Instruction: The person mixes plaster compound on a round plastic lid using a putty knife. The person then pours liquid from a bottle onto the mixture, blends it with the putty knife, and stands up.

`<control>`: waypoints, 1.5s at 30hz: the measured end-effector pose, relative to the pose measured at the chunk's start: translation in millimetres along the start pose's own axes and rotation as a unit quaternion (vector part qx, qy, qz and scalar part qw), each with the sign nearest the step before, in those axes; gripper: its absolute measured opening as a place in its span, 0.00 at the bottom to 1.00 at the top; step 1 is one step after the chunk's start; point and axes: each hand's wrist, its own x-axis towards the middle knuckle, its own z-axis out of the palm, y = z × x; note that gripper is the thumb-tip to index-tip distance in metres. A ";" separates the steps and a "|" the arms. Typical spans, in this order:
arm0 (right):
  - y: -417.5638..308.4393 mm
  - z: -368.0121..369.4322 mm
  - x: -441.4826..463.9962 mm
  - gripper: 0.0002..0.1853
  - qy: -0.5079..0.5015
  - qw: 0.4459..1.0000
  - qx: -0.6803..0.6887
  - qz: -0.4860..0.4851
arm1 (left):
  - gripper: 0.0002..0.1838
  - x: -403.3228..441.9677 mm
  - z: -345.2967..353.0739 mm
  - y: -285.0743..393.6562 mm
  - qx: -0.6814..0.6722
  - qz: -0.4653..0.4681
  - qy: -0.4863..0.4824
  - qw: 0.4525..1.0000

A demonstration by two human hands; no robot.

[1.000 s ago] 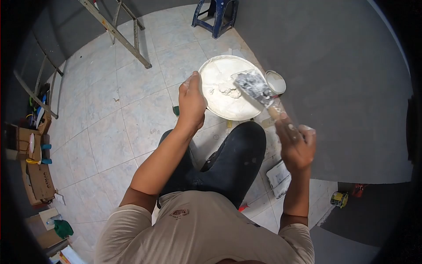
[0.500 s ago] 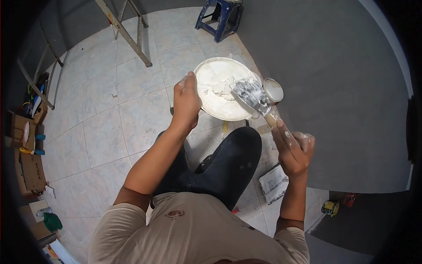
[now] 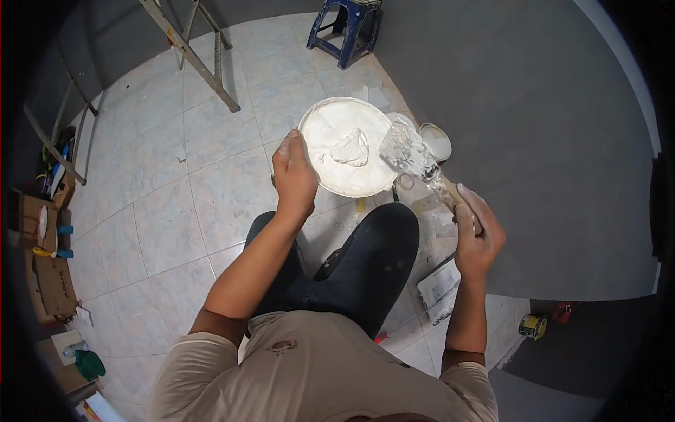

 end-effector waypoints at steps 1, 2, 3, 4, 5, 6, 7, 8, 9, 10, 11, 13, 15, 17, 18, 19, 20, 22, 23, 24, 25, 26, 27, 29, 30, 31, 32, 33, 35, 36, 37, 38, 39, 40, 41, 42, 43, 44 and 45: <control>-0.5 3.0 -3.4 0.11 0.021 0.987 0.051 0.153 | 0.21 -1.2 -2.2 -3.3 -0.008 0.021 -0.028 0.999; 4.1 4.9 -7.5 0.11 0.022 0.986 0.051 0.155 | 0.21 -0.7 -4.2 -9.4 -0.006 0.020 -0.029 0.999; 12.1 7.4 -12.8 0.11 0.017 0.962 0.143 0.232 | 0.20 -0.1 -6.1 -16.8 -0.013 0.032 -0.020 0.999; 19.3 10.9 -18.0 0.12 0.012 0.923 0.233 0.306 | 0.20 -0.9 -5.4 -17.7 -0.019 0.045 -0.012 0.999; 25.7 16.4 -23.9 0.12 0.012 0.923 0.233 0.307 | 0.20 -2.9 -4.3 -17.8 -0.018 0.044 -0.012 0.999; 27.6 23.3 -27.5 0.13 0.011 0.920 0.237 0.311 | 0.20 -7.8 -0.2 -11.7 -0.019 0.051 -0.005 0.999; 26.4 27.7 -30.8 0.13 0.011 0.918 0.241 0.315 | 0.20 -11.9 1.4 -8.9 -0.020 0.057 0.001 0.998; 20.8 33.0 -35.9 0.14 0.021 0.890 0.283 0.356 | 0.20 -13.7 0.0 -12.4 -0.019 0.055 -0.001 0.998; 18.7 38.9 -40.6 0.14 0.024 0.889 0.283 0.358 | 0.20 -16.0 -2.5 -16.6 0.025 0.080 -0.019 0.996; 19.8 45.2 -46.1 0.14 0.009 0.867 0.321 0.381 | 0.20 -17.9 -4.4 -19.8 0.069 0.105 -0.037 0.991; 18.4 50.7 -50.0 0.13 -0.006 0.843 0.357 0.403 | 0.20 -19.6 -5.3 -22.6 0.070 0.104 -0.039 0.991; 3.9 57.8 -49.5 0.15 -0.006 0.822 0.381 0.422 | 0.20 -23.6 -3.4 -23.9 0.114 0.131 -0.072 0.982; -7.0 60.2 -47.1 0.17 -0.068 0.814 0.374 0.438 | 0.21 -28.8 -2.2 -19.9 0.138 0.141 -0.092 0.976; 2.1 62.0 -55.3 0.17 -0.065 0.807 0.391 0.437 | 0.21 -33.1 -1.7 -19.7 0.162 0.153 -0.114 0.968; 7.6 61.7 -56.8 0.17 -0.051 0.814 0.384 0.433 | 0.22 -34.2 -1.3 -22.3 0.157 0.153 -0.107 0.970; 11.3 60.9 -56.5 0.16 -0.037 0.820 0.376 0.430 | 0.22 -34.1 -1.4 -24.0 0.153 0.154 -0.100 0.971; 14.2 58.3 -54.0 0.16 -0.035 0.820 0.378 0.429 | 0.22 -33.4 -2.0 -25.1 0.154 0.155 -0.102 0.970; 10.7 49.8 -41.4 0.16 -0.032 0.880 0.308 0.361 | 0.23 -32.7 -3.4 -26.4 0.137 0.115 -0.098 0.979; 6.0 44.8 -37.5 0.16 -0.034 0.880 0.308 0.361 | 0.23 -31.2 -3.7 -26.2 0.137 0.115 -0.096 0.979; 0.5 39.2 -33.3 0.17 -0.033 0.942 0.197 0.268 | 0.23 -28.6 -3.4 -25.9 0.134 0.117 -0.094 0.980; -1.5 35.6 -30.1 0.17 -0.035 0.965 0.140 0.217 | 0.23 -27.3 -3.0 -25.7 0.130 0.120 -0.091 0.980; -3.4 32.0 -27.0 0.17 -0.032 0.982 0.081 0.166 | 0.23 -27.3 -2.4 -24.4 0.129 0.121 -0.089 0.980; -3.7 29.3 -24.8 0.18 -0.039 0.999 -0.005 0.037 | 0.22 -27.5 -1.6 -22.3 0.118 0.107 -0.097 0.982; -4.3 28.0 -24.9 0.19 -0.044 0.990 -0.092 -0.093 | 0.22 -28.1 0.0 -20.9 0.106 0.093 -0.106 0.984; -5.8 28.0 -27.4 0.22 -0.053 0.988 -0.108 -0.097 | 0.21 -28.6 1.5 -21.3 0.087 0.073 -0.106 0.988; -7.1 28.0 -29.2 0.25 -0.063 0.985 -0.125 -0.101 | 0.21 -29.0 2.8 -21.9 0.069 0.053 -0.106 0.991; -9.9 27.0 -29.5 0.25 -0.064 0.985 -0.125 -0.102 | 0.21 -29.2 3.3 -22.9 0.068 0.053 -0.105 0.991; -13.7 25.2 -28.7 0.26 -0.076 0.976 -0.170 -0.114 | 0.21 -29.2 3.4 -24.3 0.060 0.043 -0.100 0.992; -16.3 25.3 -29.4 0.28 -0.088 0.965 -0.213 -0.128 | 0.20 -28.3 3.8 -25.8 0.052 0.036 -0.096 0.993; -16.4 26.5 -31.7 0.29 -0.084 0.959 -0.231 -0.137 | 0.20 -28.2 3.5 -26.3 0.051 0.033 -0.089 0.994; -15.5 27.5 -33.0 0.30 -0.081 0.954 -0.250 -0.146 | 0.19 -28.1 3.6 -26.4 0.049 0.030 -0.083 0.995; -13.8 28.7 -34.0 0.30 -0.081 0.954 -0.250 -0.147 | 0.19 -28.1 3.3 -26.0 0.049 0.030 -0.082 0.995; -11.9 30.1 -36.0 0.29 -0.094 0.950 -0.256 -0.153 | 0.19 -28.8 2.4 -25.3 0.047 0.031 -0.087 0.995; -9.5 31.1 -37.2 0.29 -0.107 0.946 -0.262 -0.158 | 0.18 -29.4 2.7 -24.4 0.044 0.032 -0.092 0.994; -7.6 33.9 -38.4 0.29 -0.107 0.946 -0.262 -0.158 | 0.18 -30.3 4.1 -22.8 0.044 0.032 -0.092 0.994; -6.3 37.6 -39.5 0.29 -0.123 0.945 -0.249 -0.173 | 0.18 -31.7 6.7 -20.3 0.040 0.039 -0.088 0.995; -5.7 39.1 -39.9 0.28 -0.138 0.943 -0.236 -0.188 | 0.18 -32.5 8.8 -19.1 0.036 0.046 -0.084 0.995; -6.4 39.0 -40.0 0.28 -0.137 0.943 -0.237 -0.187 | 0.18 -31.5 9.3 -19.8 0.036 0.046 -0.085 0.995; -7.5 37.6 -40.0 0.28 -0.156 0.938 -0.238 -0.200 | 0.17 -30.5 10.4 -21.0 0.042 0.054 -0.070 0.995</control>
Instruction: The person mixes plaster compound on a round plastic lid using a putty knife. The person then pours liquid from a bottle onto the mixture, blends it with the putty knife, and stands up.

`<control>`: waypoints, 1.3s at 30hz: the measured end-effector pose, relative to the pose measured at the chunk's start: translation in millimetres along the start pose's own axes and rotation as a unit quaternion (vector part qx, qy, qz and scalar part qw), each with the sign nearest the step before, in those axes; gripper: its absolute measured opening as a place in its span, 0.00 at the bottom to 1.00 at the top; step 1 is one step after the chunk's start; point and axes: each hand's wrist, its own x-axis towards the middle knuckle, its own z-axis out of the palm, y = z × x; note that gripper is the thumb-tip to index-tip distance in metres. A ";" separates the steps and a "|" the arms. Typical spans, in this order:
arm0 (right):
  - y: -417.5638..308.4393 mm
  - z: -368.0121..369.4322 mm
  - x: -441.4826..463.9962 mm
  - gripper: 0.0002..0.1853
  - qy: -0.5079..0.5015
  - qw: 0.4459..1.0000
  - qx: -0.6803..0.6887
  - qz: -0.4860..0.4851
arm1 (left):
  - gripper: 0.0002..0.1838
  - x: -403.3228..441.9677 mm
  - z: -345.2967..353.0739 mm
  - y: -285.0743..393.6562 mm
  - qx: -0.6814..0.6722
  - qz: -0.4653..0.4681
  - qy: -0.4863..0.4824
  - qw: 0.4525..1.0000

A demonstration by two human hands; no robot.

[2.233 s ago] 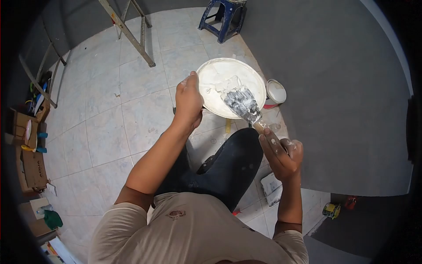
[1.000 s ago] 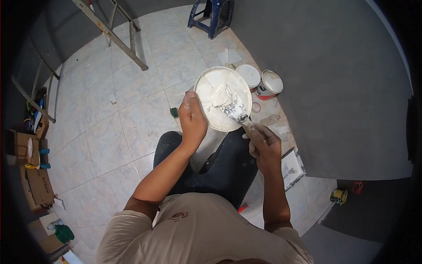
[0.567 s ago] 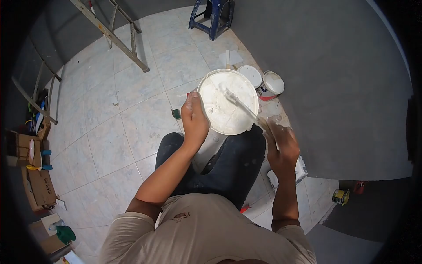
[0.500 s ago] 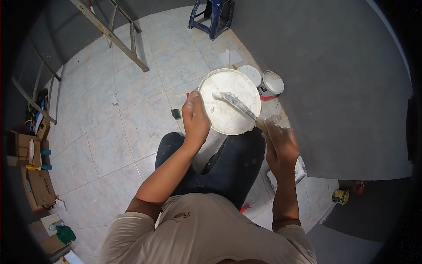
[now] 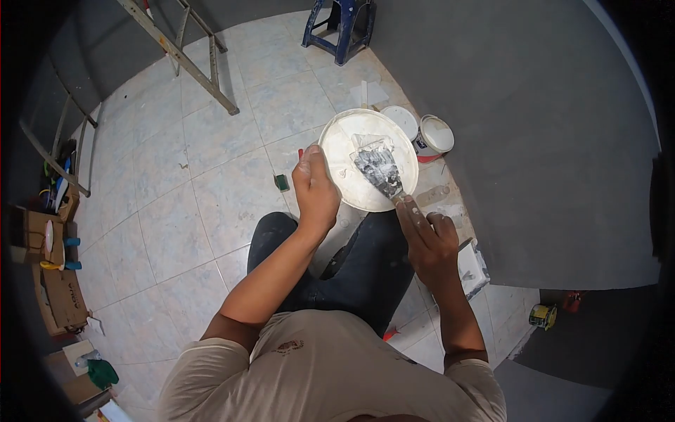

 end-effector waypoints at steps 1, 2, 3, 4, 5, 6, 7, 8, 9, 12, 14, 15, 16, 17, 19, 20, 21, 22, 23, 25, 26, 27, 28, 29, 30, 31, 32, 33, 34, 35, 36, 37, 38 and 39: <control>0.5 -2.3 0.1 0.27 -0.017 1.000 -0.001 -0.017 | 0.17 1.3 1.8 -0.4 0.007 0.006 0.015 1.000; 1.1 -5.8 0.9 0.27 -0.017 1.000 -0.002 -0.017 | 0.17 2.5 2.9 0.3 0.006 0.006 0.014 1.000; 2.0 -10.9 2.0 0.28 -0.027 0.999 0.007 -0.031 | 0.16 3.6 4.3 3.8 -0.035 -0.012 0.024 0.999; 3.1 -15.8 3.0 0.29 -0.037 0.998 0.015 -0.045 | 0.16 4.7 5.1 5.9 -0.075 -0.030 0.033 0.996; 5.1 -20.8 3.9 0.29 -0.037 0.998 0.014 -0.045 | 0.16 6.7 5.0 5.3 -0.076 -0.029 0.033 0.996; 7.8 -25.7 5.1 0.28 -0.033 0.998 0.036 -0.039 | 0.16 9.7 4.1 3.5 -0.090 -0.049 0.041 0.994; 10.5 -28.1 6.1 0.28 -0.028 0.997 0.058 -0.034 | 0.15 12.2 2.6 1.7 -0.104 -0.069 0.049 0.991; 13.2 -26.9 6.7 0.28 -0.027 0.997 0.057 -0.037 | 0.15 13.9 -0.2 -0.1 -0.105 -0.067 0.050 0.991; 16.3 -24.6 6.5 0.26 0.020 0.992 0.127 0.010 | 0.15 14.0 -2.4 -0.2 -0.112 -0.086 0.050 0.989; 13.8 -24.4 12.5 0.21 0.088 0.962 0.228 0.119 | 0.14 10.1 -1.9 6.1 -0.119 -0.113 0.052 0.985; 12.6 -23.3 14.3 0.19 0.111 0.942 0.257 0.182 | 0.14 6.9 -4.3 5.8 -0.118 -0.121 0.052 0.984; 14.2 -20.9 14.1 0.19 0.118 0.942 0.251 0.191 | 0.14 6.7 -7.2 2.3 -0.111 -0.105 0.038 0.988; 15.1 -19.0 13.9 0.19 0.126 0.940 0.245 0.200 | 0.15 6.1 -9.3 -0.5 -0.103 -0.090 0.023 0.990; 14.6 -17.4 14.7 0.19 0.125 0.940 0.244 0.201 | 0.15 4.6 -9.4 -3.6 -0.103 -0.090 0.023 0.990; 10.4 -13.8 19.7 0.20 0.143 0.948 0.229 0.169 | 0.16 2.7 -5.8 1.2 -0.135 -0.093 0.026 0.986; 6.0 -12.4 22.6 0.20 0.142 0.948 0.229 0.168 | 0.16 2.0 -7.4 -1.9 -0.136 -0.093 0.027 0.986; 0.8 -10.9 25.8 0.21 0.135 0.966 0.171 0.136 | 0.18 1.1 -8.8 -4.3 -0.106 -0.080 0.020 0.991; -2.4 -10.5 27.0 0.22 0.127 0.980 0.113 0.104 | 0.20 0.1 -10.0 -6.1 -0.076 -0.067 0.012 0.995; -1.8 -6.6 24.1 0.22 0.126 0.980 0.112 0.103 | 0.20 -1.1 -9.9 -8.0 -0.077 -0.068 0.012 0.995; -1.5 3.5 17.1 0.24 0.056 0.996 0.052 0.036 | 0.20 -4.1 -5.6 3.2 -0.031 -0.026 0.002 0.999; -3.4 4.0 16.6 0.24 0.055 0.997 0.052 0.035 | 0.20 -4.2 -5.2 5.7 -0.032 -0.027 0.003 0.999; -9.4 3.2 19.0 0.25 0.029 0.999 0.018 0.004 | 0.21 -4.6 -5.3 7.6 0.014 0.007 -0.008 1.000; -13.8 2.3 19.6 0.26 0.002 1.000 -0.017 -0.027 | 0.22 -5.0 -5.5 8.6 0.060 0.040 -0.020 0.997; -14.7 1.7 18.7 0.26 0.003 1.000 -0.017 -0.026 | 0.22 -3.1 -5.2 5.6 0.060 0.040 -0.022 0.997; -15.7 1.2 17.3 0.25 -0.008 0.999 -0.018 -0.044 | 0.21 -0.1 -5.3 -0.2 0.047 0.020 -0.005 0.999; -16.6 0.3 15.5 0.24 -0.019 0.998 -0.019 -0.063 | 0.20 1.3 -5.7 -5.2 0.034 -0.001 0.011 0.999; -13.8 -3.2 16.0 0.24 -0.018 0.998 -0.020 -0.061 | 0.20 2.6 -6.9 -9.8 0.034 -0.001 0.009 0.999; -5.8 -9.5 17.9 0.24 -0.025 0.997 0.006 -0.079 | 0.19 4.0 -6.5 -11.5 -0.011 -0.058 0.030 0.998; 1.5 -13.5 19.6 0.25 -0.032 0.994 0.032 -0.097 | 0.17 5.0 -6.5 -13.0 -0.057 -0.115 0.051 0.990; 6.9 -13.8 20.8 0.25 -0.032 0.994 0.030 -0.096 | 0.17 5.6 -7.1 -14.3 -0.057 -0.115 0.050 0.990; 11.8 -13.1 21.8 0.25 -0.012 0.996 0.079 -0.046 | 0.17 5.7 -7.9 -14.8 -0.061 -0.120 0.051 0.990; 15.6 -12.2 21.7 0.24 0.008 0.992 0.128 0.003 | 0.16 5.0 -9.5 -15.6 -0.064 -0.124 0.054 0.989; 19.5 -11.4 21.7 0.24 0.008 0.992 0.128 0.002 | 0.16 4.2 -11.9 -17.5 -0.065 -0.124 0.055 0.989; 22.7 -11.0 21.3 0.23 0.038 0.976 0.201 0.069 | 0.18 2.5 -14.4 -18.2 -0.066 -0.126 0.039 0.989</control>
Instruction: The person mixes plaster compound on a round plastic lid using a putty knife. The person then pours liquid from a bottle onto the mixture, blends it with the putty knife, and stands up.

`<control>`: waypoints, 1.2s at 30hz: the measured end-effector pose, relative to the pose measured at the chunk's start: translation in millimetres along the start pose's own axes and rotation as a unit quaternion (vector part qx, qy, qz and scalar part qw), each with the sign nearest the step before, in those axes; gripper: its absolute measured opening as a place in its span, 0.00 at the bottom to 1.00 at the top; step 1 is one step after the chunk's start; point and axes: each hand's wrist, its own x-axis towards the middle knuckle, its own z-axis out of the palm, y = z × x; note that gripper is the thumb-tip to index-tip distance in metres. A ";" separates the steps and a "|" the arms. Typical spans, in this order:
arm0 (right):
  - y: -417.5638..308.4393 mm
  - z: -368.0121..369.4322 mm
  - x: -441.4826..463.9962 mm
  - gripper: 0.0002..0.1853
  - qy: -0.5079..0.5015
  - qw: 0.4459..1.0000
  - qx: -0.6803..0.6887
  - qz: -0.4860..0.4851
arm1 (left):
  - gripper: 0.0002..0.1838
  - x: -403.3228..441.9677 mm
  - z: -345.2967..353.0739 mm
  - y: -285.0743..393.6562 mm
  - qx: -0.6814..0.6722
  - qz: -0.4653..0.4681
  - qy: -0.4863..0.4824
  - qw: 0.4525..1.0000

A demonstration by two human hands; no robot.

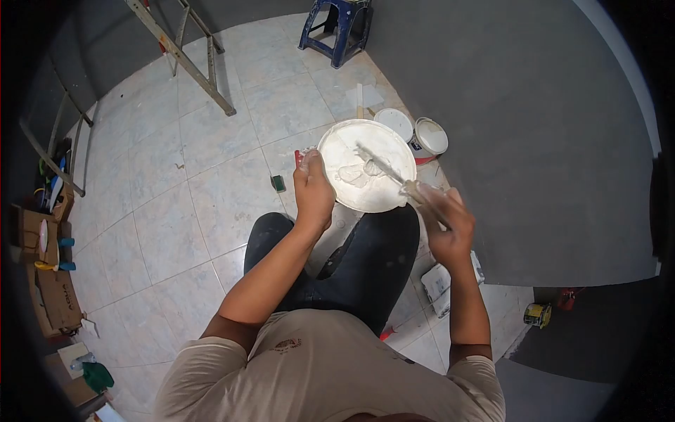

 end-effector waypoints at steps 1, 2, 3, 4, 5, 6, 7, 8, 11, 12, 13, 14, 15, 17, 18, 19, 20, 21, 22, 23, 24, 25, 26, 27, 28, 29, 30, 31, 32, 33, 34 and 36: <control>2.1 -0.7 0.8 0.22 0.039 0.995 0.073 0.063 | 0.21 -0.3 -1.4 -0.6 0.000 -0.002 -0.016 1.000; 2.2 -1.7 1.7 0.22 0.039 0.995 0.073 0.062 | 0.21 -0.9 -2.3 -1.1 0.000 -0.001 -0.017 1.000; 1.5 -3.1 2.6 0.20 0.046 0.985 0.118 0.121 | 0.21 -2.9 -2.0 1.5 -0.002 0.001 -0.025 1.000; 0.7 -4.2 3.1 0.18 0.052 0.969 0.162 0.180 | 0.20 -4.5 -1.4 4.0 -0.003 0.004 -0.033 0.999; -0.1 -4.9 4.2 0.18 0.053 0.969 0.162 0.181 | 0.20 -6.0 0.4 6.4 -0.002 0.003 -0.034 0.999; -0.8 -5.5 6.0 0.18 0.063 0.957 0.193 0.207 | 0.19 -7.9 3.5 9.6 -0.008 0.014 -0.028 0.999; -1.0 -5.9 7.0 0.18 0.073 0.944 0.223 0.232 | 0.18 -9.3 5.6 11.7 -0.014 0.025 -0.022 0.999; -0.1 -5.8 5.7 0.18 0.074 0.944 0.222 0.233 | 0.18 -10.0 5.7 12.7 -0.013 0.024 -0.023 0.999; 3.3 -8.6 2.7 0.19 0.077 0.956 0.186 0.211 | 0.17 -10.8 6.9 14.3 -0.014 0.022 -0.019 0.999; 1.7 -11.8 4.2 0.19 0.082 0.982 0.109 0.128 | 0.17 -10.0 6.8 15.5 -0.025 0.018 -0.025 0.999; 0.4 -14.7 5.5 0.20 0.085 0.995 0.031 0.044 | 0.17 -9.4 7.1 17.0 -0.035 0.013 -0.031 0.999; -1.4 -16.6 6.2 0.20 0.084 0.995 0.031 0.044 | 0.17 -9.4 7.5 19.1 -0.035 0.012 -0.031 0.999; -3.8 -18.0 6.0 0.19 0.081 0.996 -0.021 0.016 | 0.19 -10.6 9.1 23.8 -0.054 -0.004 -0.031 0.998; -7.3 -16.3 4.2 0.18 0.078 0.994 -0.074 -0.011 | 0.21 -10.1 10.0 24.3 -0.072 -0.023 -0.033 0.997; -8.0 -12.9 2.6 0.18 0.080 0.995 -0.067 0.006 | 0.22 -9.0 10.2 22.3 -0.075 -0.013 -0.030 0.997; -8.3 -9.0 0.9 0.18 0.081 0.995 -0.060 0.024 | 0.22 -8.2 10.6 21.3 -0.078 -0.004 -0.027 0.997; -7.5 -4.4 -1.7 0.18 0.081 0.995 -0.061 0.024 | 0.22 -9.0 11.1 20.8 -0.078 -0.004 -0.027 0.997; -5.2 1.6 -5.1 0.16 0.103 0.993 -0.046 0.041 | 0.22 -11.3 12.9 22.0 -0.061 0.014 -0.030 0.998; -3.3 8.3 -9.5 0.16 0.124 0.990 -0.031 0.059 | 0.22 -13.1 14.3 22.2 -0.043 0.031 -0.033 0.998; -1.0 17.1 -16.5 0.16 0.123 0.990 -0.031 0.059 | 0.22 -14.4 15.6 20.7 -0.043 0.030 -0.033 0.998; -1.0 26.3 -22.0 0.14 0.156 0.978 0.027 0.135 | 0.22 -15.4 16.7 18.7 -0.032 0.032 -0.025 0.999; -2.7 30.2 -26.2 0.14 0.170 0.969 0.055 0.173 | 0.22 -14.5 16.3 15.7 -0.027 0.033 -0.021 0.999; -6.1 33.6 -28.4 0.14 0.187 0.956 0.084 0.209 | 0.22 -13.5 15.9 12.7 -0.022 0.034 -0.017 0.999; -13.2 32.9 -26.5 0.14 0.182 0.914 0.185 0.313 | 0.19 -10.8 14.7 9.0 0.018 0.077 -0.016 0.997; -17.8 33.8 -25.2 0.15 0.172 0.850 0.281 0.410 | 0.18 -7.9 13.0 6.2 0.039 0.099 -0.015 0.994; -18.4 37.9 -25.5 0.15 0.171 0.850 0.282 0.411 | 0.17 -5.1 11.4 3.7 0.059 0.120 -0.013 0.991; -17.2 43.7 -27.4 0.15 0.179 0.828 0.320 0.425 | 0.18 -2.9 11.8 5.6 0.087 0.150 -0.021 0.985; -15.7 48.0 -29.9 0.15 0.187 0.803 0.358 0.439 | 0.18 -2.4 12.0 7.1 0.116 0.179 -0.029 0.976; -12.5 49.8 -31.2 0.15 0.188 0.801 0.359 0.442 | 0.18 -4.6 12.0 8.7 0.119 0.178 -0.030 0.976; -8.3 51.1 -31.6 0.16 0.183 0.790 0.392 0.435 | 0.18 -10.4 14.6 18.4 0.114 0.124 -0.046 0.985; -5.4 51.3 -32.8 0.16 0.179 0.778 0.424 0.428 | 0.19 -15.5 17.4 25.9 0.110 0.070 -0.062 0.990; -2.6 49.9 -35.9 0.15 0.175 0.789 0.403 0.429 | 0.20 -22.0 23.9 32.5 0.095 0.027 -0.069 0.993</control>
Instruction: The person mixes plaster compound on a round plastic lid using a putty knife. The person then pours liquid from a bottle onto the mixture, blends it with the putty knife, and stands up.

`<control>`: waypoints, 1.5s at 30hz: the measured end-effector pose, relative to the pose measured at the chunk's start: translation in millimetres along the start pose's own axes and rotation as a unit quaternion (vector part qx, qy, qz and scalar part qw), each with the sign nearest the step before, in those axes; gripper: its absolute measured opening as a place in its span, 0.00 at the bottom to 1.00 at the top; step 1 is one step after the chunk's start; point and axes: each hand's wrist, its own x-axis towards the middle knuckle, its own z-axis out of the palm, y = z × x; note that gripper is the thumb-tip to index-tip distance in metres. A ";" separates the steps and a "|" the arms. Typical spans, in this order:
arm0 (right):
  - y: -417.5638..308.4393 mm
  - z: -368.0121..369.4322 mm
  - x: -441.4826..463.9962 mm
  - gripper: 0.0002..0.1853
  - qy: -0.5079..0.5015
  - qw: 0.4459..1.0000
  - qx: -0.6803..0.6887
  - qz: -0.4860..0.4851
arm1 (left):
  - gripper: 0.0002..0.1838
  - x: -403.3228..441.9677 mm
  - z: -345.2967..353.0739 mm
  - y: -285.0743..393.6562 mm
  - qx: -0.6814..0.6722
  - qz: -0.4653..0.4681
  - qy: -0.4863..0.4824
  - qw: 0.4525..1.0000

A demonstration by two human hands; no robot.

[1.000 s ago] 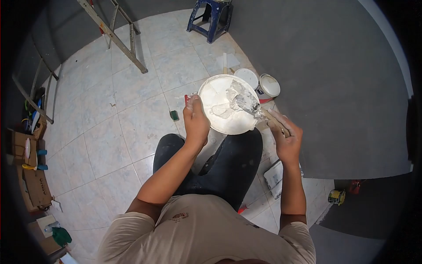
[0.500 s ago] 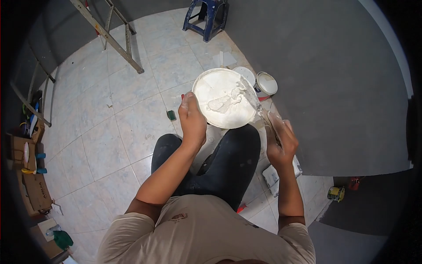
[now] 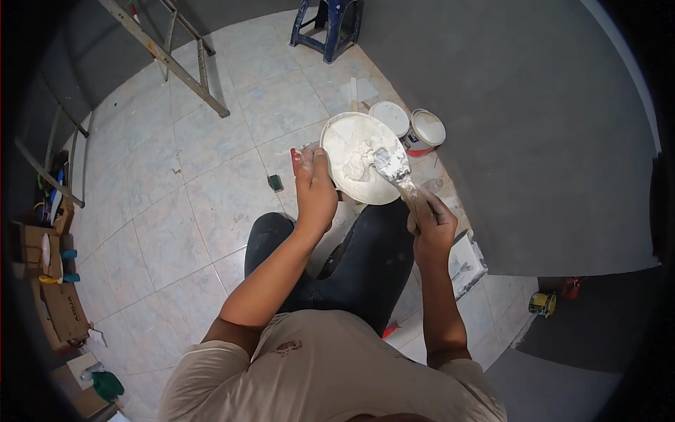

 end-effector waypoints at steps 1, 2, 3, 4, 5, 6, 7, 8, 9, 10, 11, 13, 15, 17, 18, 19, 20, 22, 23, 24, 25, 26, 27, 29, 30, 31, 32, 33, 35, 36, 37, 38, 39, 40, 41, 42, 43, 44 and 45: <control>-0.1 -0.9 -0.1 0.15 -0.001 1.000 -0.026 -0.007 | 0.21 -1.0 1.9 1.5 -0.021 -0.040 -0.005 0.999; -2.9 -0.4 -1.7 0.15 0.000 1.000 -0.025 -0.007 | 0.21 -0.9 2.5 1.4 -0.020 -0.040 -0.007 0.999; -9.5 1.9 -4.7 0.15 -0.002 0.986 -0.137 -0.093 | 0.20 -0.6 2.8 1.4 -0.025 -0.052 -0.019 0.998; -14.1 2.6 -6.5 0.15 -0.004 0.953 -0.247 -0.177 | 0.20 -0.1 3.7 1.2 -0.030 -0.064 -0.032 0.997; -15.2 1.5 -6.4 0.15 -0.004 0.953 -0.247 -0.177 | 0.20 0.7 4.9 1.0 -0.030 -0.064 -0.033 0.997; -16.0 -0.1 -6.0 0.19 -0.042 0.902 -0.314 -0.294 | 0.20 1.8 5.9 0.9 -0.049 -0.071 -0.039 0.995; -17.2 -0.9 -5.8 0.23 -0.079 0.831 -0.373 -0.404 | 0.20 3.1 7.0 1.0 -0.067 -0.079 -0.045 0.994; -22.3 -1.0 -8.7 0.23 -0.078 0.831 -0.373 -0.404 | 0.20 5.3 7.0 -2.0 -0.067 -0.078 -0.045 0.994; -30.2 -0.7 -13.6 0.26 -0.104 0.811 -0.416 -0.397 | 0.20 8.1 6.2 -6.1 -0.092 -0.076 -0.047 0.992; -34.3 -1.0 -16.3 0.29 -0.130 0.789 -0.457 -0.388 | 0.20 10.2 4.9 -9.0 -0.118 -0.074 -0.049 0.989; -33.9 -4.3 -14.2 0.29 -0.129 0.789 -0.457 -0.389 | 0.20 12.8 3.0 -10.7 -0.117 -0.074 -0.049 0.989; -34.0 -19.0 -7.0 0.31 -0.149 0.746 -0.501 -0.412 | 0.21 16.7 -1.4 -10.3 -0.171 -0.104 -0.037 0.979; -47.7 -30.0 -0.8 0.30 -0.164 0.720 -0.531 -0.416 | 0.22 20.4 -7.1 -11.9 -0.177 -0.105 -0.037 0.978; -63.6 -40.1 8.5 0.30 -0.178 0.692 -0.559 -0.422 | 0.23 21.8 -9.2 -10.7 -0.183 -0.102 -0.036 0.977; -70.3 -44.9 14.3 0.28 -0.185 0.688 -0.545 -0.442 | 0.23 21.7 -9.8 -8.0 -0.175 -0.106 -0.031 0.978; -76.4 -48.2 18.4 0.27 -0.193 0.684 -0.531 -0.461 | 0.23 20.9 -10.7 -6.9 -0.166 -0.112 -0.025 0.979; -81.9 -50.1 21.1 0.27 -0.193 0.694 -0.522 -0.456 | 0.23 21.2 -11.2 -7.5 -0.166 -0.112 -0.025 0.979; -81.6 -59.2 29.9 0.26 -0.191 0.755 -0.460 -0.426 | 0.23 23.4 -11.2 -8.5 -0.181 -0.112 -0.015 0.977; -80.2 -60.8 33.3 0.24 -0.187 0.810 -0.394 -0.391 | 0.23 23.1 -10.9 -7.5 -0.181 -0.111 -0.012 0.977; -77.6 -59.5 35.1 0.24 -0.190 0.810 -0.393 -0.393 | 0.23 22.5 -9.7 -5.5 -0.167 -0.094 -0.014 0.981; -74.8 -57.2 36.5 0.22 -0.158 0.843 -0.350 -0.376 | 0.23 22.4 -9.5 -4.1 -0.152 -0.076 -0.015 0.985; -73.7 -56.1 37.8 0.20 -0.142 0.859 -0.328 -0.366 | 0.23 22.4 -10.8 -4.2 -0.153 -0.076 -0.013 0.985; -72.7 -55.1 39.1 0.19 -0.126 0.874 -0.305 -0.357 | 0.23 22.1 -11.9 -4.6 -0.138 -0.073 -0.018 0.988; -72.9 -56.2 43.5 0.16 -0.080 0.943 -0.245 -0.210 | 0.23 21.5 -12.3 -4.9 -0.122 -0.071 -0.024 0.990; -75.8 -56.8 47.4 0.16 -0.080 0.943 -0.245 -0.210 | 0.23 20.0 -11.7 -5.1 -0.113 -0.056 -0.022 0.992; -81.7 -56.5 53.5 0.15 -0.084 0.963 -0.199 -0.163 | 0.23 19.1 -11.8 -5.3 -0.103 -0.042 -0.020 0.994; -86.8 -56.6 58.3 0.15 -0.086 0.978 -0.152 -0.116 | 0.23 19.0 -12.9 -7.5 -0.103 -0.043 -0.021 0.994; -90.9 -57.6 61.6 0.15 -0.086 0.978 -0.152 -0.115 | 0.22 18.9 -14.2 -10.9 -0.093 -0.030 -0.021 0.995; -96.7 -59.8 65.8 0.14 -0.088 0.983 -0.150 -0.065 | 0.22 17.7 -13.7 -14.6 -0.083 -0.017 -0.024 0.996; -96.1 -59.4 65.9 0.14 -0.087 0.983 -0.151 -0.065 | 0.21 16.3 -11.6 -15.7 -0.068 0.010 -0.013 0.998; -94.5 -57.8 65.9 0.13 -0.084 0.985 -0.137 -0.060 | 0.21 14.8 -9.9 -16.6 -0.053 0.038 -0.002 0.998; -92.4 -56.7 67.0 0.13 -0.082 0.987 -0.123 -0.056 | 0.21 13.4 -8.0 -16.9 -0.053 0.037 0.000 0.998; -88.9 -56.6 67.4 0.13 -0.084 0.987 -0.124 -0.055 | 0.21 12.1 -6.4 -16.6 -0.074 0.029 0.003 0.997; -84.2 -56.6 66.9 0.12 -0.068 0.989 -0.107 -0.077 | 0.21 11.9 -6.1 -16.5 -0.094 0.020 0.006 0.995; -81.0 -56.1 66.5 0.12 -0.052 0.990 -0.090 -0.100 | 0.21 12.4 -7.2 -16.9 -0.094 0.021 0.009 0.995; -82.2 -55.1 66.9 0.12 -0.054 0.990 -0.090 -0.099 | 0.21 13.0 -7.8 -17.1 -0.089 0.018 0.013 0.996; -85.5 -54.4 66.1 0.12 -0.043 0.988 -0.089 -0.114 | 0.22 13.0 -8.4 -17.6 -0.083 0.015 0.016 0.996; -88.2 -54.5 65.6 0.12 -0.031 0.987 -0.088 -0.130 | 0.22 14.7 -9.1 -21.0 -0.082 0.014 0.016 0.996; -89.9 -55.5 66.8 0.12 -0.029 0.987 -0.087 -0.129 | 0.22 18.0 -9.4 -25.4 -0.102 0.005 0.034 0.994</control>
